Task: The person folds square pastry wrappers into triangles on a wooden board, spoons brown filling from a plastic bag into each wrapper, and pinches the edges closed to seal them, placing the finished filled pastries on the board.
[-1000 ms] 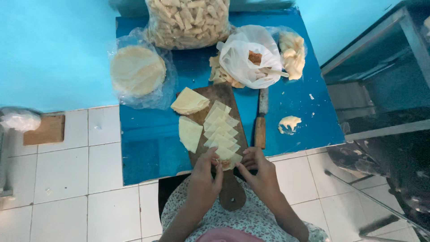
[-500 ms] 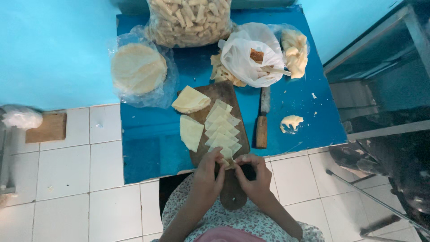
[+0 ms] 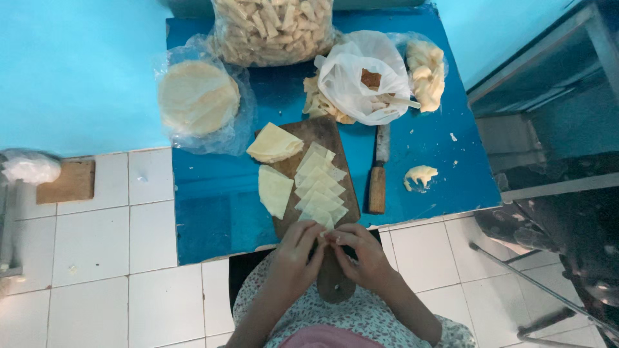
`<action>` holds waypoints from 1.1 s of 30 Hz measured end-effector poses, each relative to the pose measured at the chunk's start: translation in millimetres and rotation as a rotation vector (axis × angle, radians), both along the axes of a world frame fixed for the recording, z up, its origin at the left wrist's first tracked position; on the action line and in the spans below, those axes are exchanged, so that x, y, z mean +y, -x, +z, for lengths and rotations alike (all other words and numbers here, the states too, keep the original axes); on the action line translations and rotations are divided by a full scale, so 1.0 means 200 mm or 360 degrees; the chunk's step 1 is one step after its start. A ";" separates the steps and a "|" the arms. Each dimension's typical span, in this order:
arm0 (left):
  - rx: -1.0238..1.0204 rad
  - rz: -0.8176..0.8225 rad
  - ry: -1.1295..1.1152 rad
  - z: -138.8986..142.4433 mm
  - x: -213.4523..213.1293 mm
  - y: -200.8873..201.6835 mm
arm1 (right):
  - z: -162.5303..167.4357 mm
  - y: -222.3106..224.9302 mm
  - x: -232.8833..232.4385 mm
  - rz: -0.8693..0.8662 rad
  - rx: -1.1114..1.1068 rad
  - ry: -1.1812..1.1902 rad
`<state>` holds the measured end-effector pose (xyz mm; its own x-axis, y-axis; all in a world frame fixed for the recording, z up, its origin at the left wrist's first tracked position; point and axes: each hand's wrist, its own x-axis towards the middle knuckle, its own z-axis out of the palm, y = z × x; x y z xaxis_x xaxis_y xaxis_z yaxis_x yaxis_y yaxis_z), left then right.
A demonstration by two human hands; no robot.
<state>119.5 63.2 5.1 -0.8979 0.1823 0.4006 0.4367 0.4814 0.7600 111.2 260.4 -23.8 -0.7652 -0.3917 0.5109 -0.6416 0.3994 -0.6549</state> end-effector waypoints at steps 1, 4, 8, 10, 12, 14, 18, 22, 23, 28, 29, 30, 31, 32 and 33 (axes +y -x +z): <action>0.0040 -0.0035 0.0096 0.01 -0.01 0.00 | 0.01 0.00 0.00 0.0004 -0.0029 0.0014; 0.0133 -0.0109 0.0284 0.02 -0.04 0.01 | 0.02 0.01 0.02 0.0030 -0.0173 0.0067; 0.0221 -0.0161 0.0341 -0.01 -0.06 0.03 | 0.02 0.02 0.05 0.0075 -0.0282 0.0114; 0.0264 -0.0184 0.0375 -0.03 -0.06 0.04 | 0.02 0.04 0.07 0.0108 -0.0276 0.0108; 0.0283 -0.0195 0.0381 -0.04 -0.06 0.05 | 0.02 0.05 0.08 0.0156 -0.0331 0.0100; 0.0223 -0.0153 0.0317 -0.03 -0.05 0.05 | 0.01 0.07 0.08 0.0138 -0.0260 -0.0014; 0.0210 -0.0078 0.0235 -0.01 -0.03 0.05 | 0.00 0.11 0.08 0.0182 -0.0106 -0.0343; 0.0248 -0.0104 0.0220 0.01 -0.03 0.04 | -0.01 0.13 0.06 0.0131 -0.0217 -0.0126; 0.0237 -0.0102 0.0228 0.01 -0.03 0.04 | 0.00 0.14 0.06 0.0114 -0.0294 -0.0075; 0.0010 0.0004 0.0141 0.01 0.01 0.04 | 0.05 0.16 0.05 0.0051 -0.0418 -0.0130; -0.0028 0.0028 0.0082 0.01 0.01 0.05 | 0.06 0.17 0.05 0.0026 -0.0483 -0.0105; -0.0065 0.0053 0.0022 0.01 0.01 0.05 | 0.07 0.18 0.05 0.0002 -0.0547 -0.0080; -0.0102 0.0054 0.0037 0.02 0.01 0.06 | 0.08 0.19 0.05 0.0033 -0.0553 -0.0070; -0.0139 0.0056 0.0053 0.02 0.01 0.07 | 0.09 0.20 0.05 0.0065 -0.0560 -0.0060; -0.0176 0.0057 0.0067 0.03 0.02 0.07 | 0.09 0.20 0.04 0.0097 -0.0566 -0.0051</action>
<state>104.9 66.2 10.4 -0.9424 0.1636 0.2917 0.3334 0.5277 0.7813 70.6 269.1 -5.1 -0.8678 -0.4534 0.2034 -0.3990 0.3916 -0.8291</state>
